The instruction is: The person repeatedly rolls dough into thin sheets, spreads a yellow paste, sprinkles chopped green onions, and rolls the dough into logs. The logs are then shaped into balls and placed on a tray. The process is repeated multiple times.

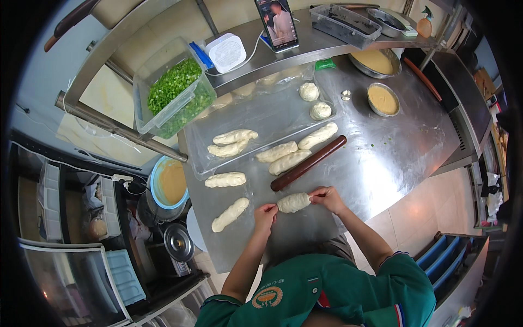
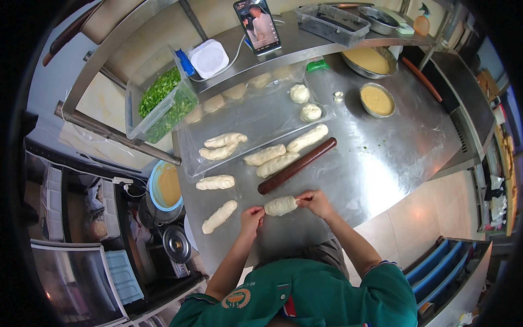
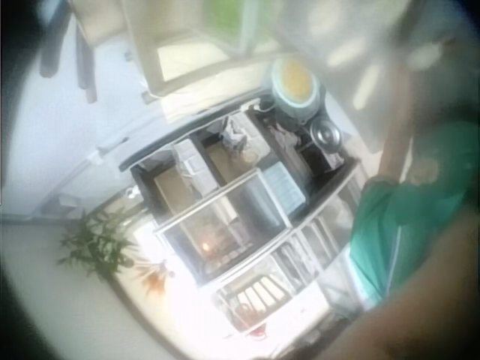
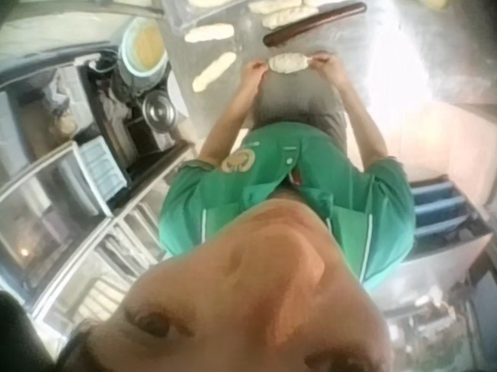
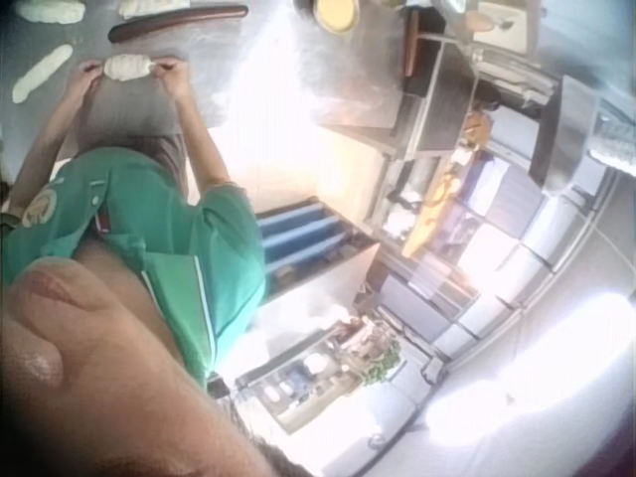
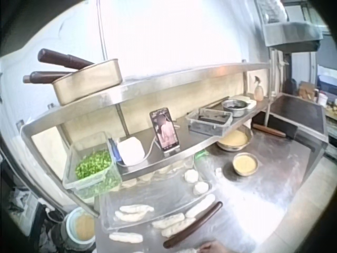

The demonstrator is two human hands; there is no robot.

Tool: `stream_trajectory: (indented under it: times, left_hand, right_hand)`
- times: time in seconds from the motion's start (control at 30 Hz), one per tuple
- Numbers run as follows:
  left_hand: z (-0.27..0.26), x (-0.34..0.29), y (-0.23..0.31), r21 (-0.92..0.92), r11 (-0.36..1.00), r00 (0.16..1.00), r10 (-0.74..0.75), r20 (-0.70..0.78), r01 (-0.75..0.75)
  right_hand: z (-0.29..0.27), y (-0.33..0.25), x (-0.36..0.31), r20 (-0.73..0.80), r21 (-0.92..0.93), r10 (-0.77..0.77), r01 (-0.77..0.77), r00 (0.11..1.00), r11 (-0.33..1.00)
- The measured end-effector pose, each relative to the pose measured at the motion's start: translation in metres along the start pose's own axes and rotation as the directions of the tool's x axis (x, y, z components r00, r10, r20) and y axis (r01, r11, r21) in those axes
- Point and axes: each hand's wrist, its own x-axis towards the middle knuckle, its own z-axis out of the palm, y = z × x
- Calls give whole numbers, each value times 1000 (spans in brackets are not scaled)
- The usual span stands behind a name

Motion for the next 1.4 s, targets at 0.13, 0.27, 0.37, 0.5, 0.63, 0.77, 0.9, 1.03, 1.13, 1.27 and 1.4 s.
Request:
stream_trajectory:
  times: [0.13,0.27,0.37,0.5,0.63,0.77,0.9,1.03,1.13,1.27,1.4]
  left_hand:
    - [16,1,2,69,998,994,-2,108,-6]
    - [39,-1,8,152,987,986,22,163,-47]
    - [45,-9,22,208,978,974,-36,225,-12]
    - [45,-29,30,-300,953,921,81,381,41]
    - [51,-36,15,-431,888,907,41,420,159]
    - [80,-17,-2,-170,985,939,73,337,-16]
    - [95,-1,0,170,974,955,97,280,-148]
    - [99,6,12,630,639,892,390,228,-441]
    - [106,13,15,401,789,882,451,139,-466]
    - [123,21,12,646,547,837,455,305,-533]
    - [134,19,11,655,475,759,604,243,-587]
  right_hand:
    - [17,14,7,127,65,-83,75,988,995]
    - [33,13,12,123,-59,-5,12,992,998]
    - [34,-18,5,109,-149,-2,19,994,989]
    - [21,-84,-21,109,-482,-186,215,977,849]
    - [24,-105,-33,190,-918,-232,256,954,303]
    - [48,-74,-20,147,-974,-64,155,987,163]
    - [58,-65,3,191,-974,-20,192,981,122]
    - [35,-95,0,242,-940,-16,238,970,246]
    - [5,-96,-27,128,-723,-357,334,925,605]
    - [-29,-37,-49,-317,-771,-546,124,776,625]
    - [-97,19,-55,-408,-520,-359,109,840,847]
